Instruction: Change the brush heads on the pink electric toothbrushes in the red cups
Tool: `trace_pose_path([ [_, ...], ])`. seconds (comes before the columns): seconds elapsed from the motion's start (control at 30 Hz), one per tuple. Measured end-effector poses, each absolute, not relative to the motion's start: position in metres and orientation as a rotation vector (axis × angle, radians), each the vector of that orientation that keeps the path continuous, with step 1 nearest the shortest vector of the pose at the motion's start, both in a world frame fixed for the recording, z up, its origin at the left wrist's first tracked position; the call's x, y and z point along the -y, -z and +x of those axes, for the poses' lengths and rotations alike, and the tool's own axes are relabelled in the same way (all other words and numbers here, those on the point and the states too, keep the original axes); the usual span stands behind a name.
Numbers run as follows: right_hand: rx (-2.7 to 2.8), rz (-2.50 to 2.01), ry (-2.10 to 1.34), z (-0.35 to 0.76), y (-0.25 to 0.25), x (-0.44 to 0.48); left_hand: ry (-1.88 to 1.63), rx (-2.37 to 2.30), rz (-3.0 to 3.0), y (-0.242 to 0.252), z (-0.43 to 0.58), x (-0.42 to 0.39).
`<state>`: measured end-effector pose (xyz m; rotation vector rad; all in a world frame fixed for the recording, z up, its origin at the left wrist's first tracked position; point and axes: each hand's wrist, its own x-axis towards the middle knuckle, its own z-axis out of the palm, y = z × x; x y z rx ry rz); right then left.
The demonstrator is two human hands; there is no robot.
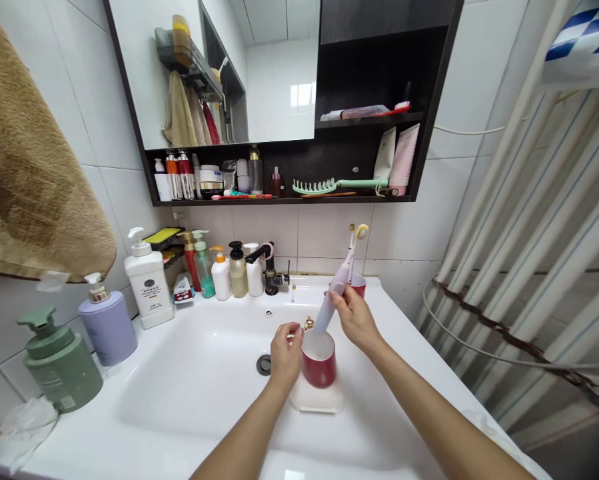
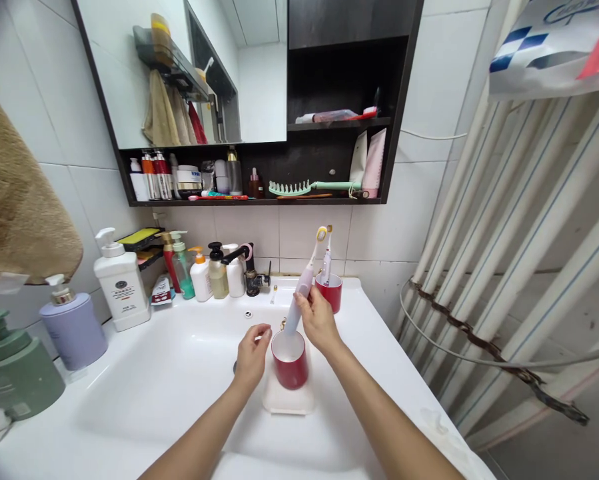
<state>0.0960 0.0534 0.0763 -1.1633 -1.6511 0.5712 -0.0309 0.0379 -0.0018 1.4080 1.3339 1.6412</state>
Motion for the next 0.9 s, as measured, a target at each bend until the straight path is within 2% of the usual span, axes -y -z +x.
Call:
trace_pose_path([
  [0.17,1.674,-1.055,-1.06,0.091,-0.053,-0.018,-1.577,-0.931,0.884,-0.01,-0.037,-0.045],
  [0.23,1.736,-1.063,-1.149,0.085,-0.036,-0.012,-1.542,-0.739,0.78,-0.016,-0.035,-0.042],
  [0.47,1.818,-1.13,-1.336,0.079,-0.022,-0.012,-1.526,-0.72,0.625,-0.023,-0.035,-0.042],
  [0.63,1.848,-1.191,-1.151,0.072,-0.021,-0.011,-1.6,-0.745,0.524,-0.018,-0.037,-0.048],
  [0.8,1.715,-1.18,-1.494,0.062,-0.017,-0.008,-1.643,-0.783,0.45,-0.017,-0.037,-0.05],
  [0.9,1.759,-1.202,-1.364,0.06,-0.015,-0.008,-1.656,-0.782,0.432,-0.016,-0.037,-0.051],
])
